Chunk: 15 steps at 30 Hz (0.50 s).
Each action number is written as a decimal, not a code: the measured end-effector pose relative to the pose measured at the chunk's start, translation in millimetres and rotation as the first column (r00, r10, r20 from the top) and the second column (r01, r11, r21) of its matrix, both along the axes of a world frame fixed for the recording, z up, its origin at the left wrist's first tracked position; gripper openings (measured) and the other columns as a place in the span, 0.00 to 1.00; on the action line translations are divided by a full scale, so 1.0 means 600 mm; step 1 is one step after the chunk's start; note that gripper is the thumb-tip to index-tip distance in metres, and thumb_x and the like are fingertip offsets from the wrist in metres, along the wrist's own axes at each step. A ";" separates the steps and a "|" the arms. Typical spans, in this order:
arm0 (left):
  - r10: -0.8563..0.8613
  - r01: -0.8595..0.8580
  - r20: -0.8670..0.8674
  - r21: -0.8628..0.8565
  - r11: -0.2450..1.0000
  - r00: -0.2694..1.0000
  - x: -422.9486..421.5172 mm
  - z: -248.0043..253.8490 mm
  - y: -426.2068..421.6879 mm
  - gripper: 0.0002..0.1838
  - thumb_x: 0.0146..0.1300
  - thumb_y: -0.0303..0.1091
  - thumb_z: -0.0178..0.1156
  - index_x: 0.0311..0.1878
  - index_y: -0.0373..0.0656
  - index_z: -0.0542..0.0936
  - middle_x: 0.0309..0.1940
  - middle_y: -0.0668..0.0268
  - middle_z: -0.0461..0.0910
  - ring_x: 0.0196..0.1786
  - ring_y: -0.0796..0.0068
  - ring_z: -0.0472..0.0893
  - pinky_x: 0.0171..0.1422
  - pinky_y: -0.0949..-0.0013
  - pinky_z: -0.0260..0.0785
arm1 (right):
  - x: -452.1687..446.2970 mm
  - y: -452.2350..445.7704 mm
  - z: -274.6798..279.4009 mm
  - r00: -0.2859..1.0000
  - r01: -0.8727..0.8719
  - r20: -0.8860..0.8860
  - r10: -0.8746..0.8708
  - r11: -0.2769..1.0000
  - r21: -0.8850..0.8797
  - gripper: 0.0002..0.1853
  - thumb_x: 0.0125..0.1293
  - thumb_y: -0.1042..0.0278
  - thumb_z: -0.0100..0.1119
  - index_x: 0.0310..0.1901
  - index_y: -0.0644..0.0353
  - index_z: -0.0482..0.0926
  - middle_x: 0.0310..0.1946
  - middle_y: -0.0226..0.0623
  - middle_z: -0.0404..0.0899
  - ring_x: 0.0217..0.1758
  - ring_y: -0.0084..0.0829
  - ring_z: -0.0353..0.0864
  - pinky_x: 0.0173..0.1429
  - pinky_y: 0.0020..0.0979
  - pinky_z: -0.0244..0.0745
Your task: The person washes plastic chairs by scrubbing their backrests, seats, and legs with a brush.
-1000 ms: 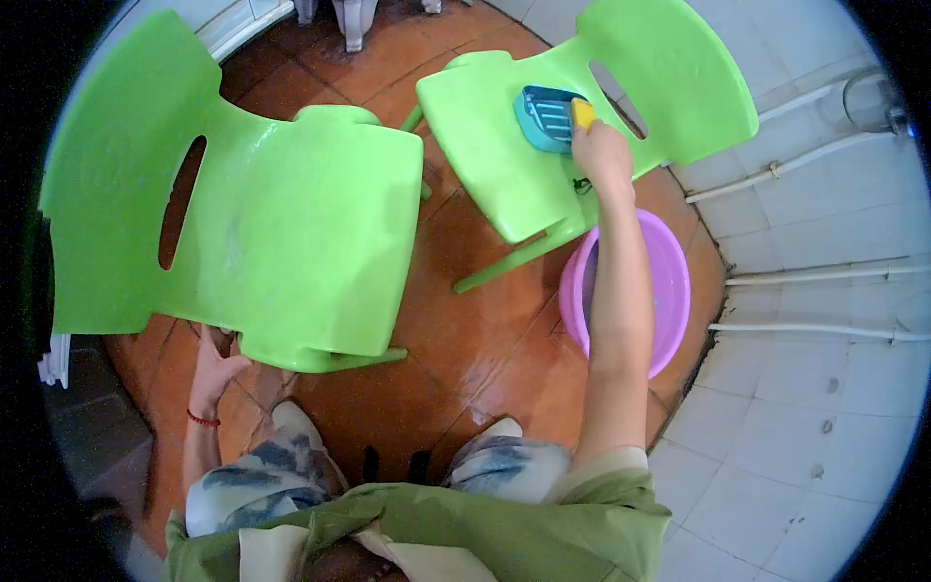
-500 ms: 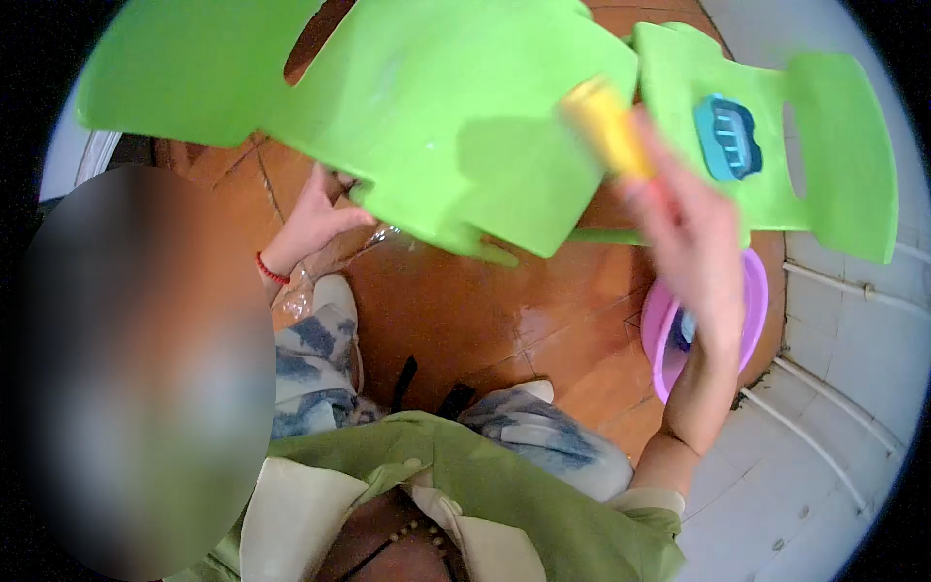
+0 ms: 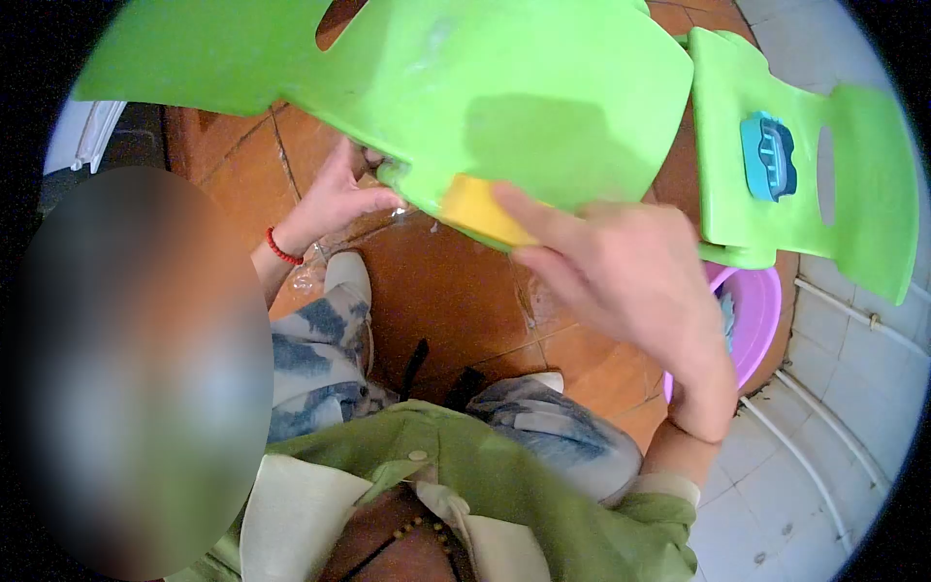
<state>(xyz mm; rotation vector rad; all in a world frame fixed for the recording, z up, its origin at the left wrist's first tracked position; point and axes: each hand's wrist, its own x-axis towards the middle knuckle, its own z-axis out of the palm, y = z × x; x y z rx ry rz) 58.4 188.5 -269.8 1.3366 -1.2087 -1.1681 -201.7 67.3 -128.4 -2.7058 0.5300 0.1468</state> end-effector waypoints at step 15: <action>-0.041 0.044 0.077 -0.037 0.998 0.996 0.006 -0.002 0.002 0.46 0.50 0.34 0.72 0.67 0.36 0.54 0.62 0.59 0.66 0.62 0.64 0.70 0.65 0.61 0.64 | -0.005 0.030 -0.003 0.999 0.021 0.041 -0.020 0.999 -0.029 0.24 0.59 0.64 0.61 0.59 0.44 0.74 0.15 0.32 0.68 0.18 0.35 0.72 0.23 0.35 0.66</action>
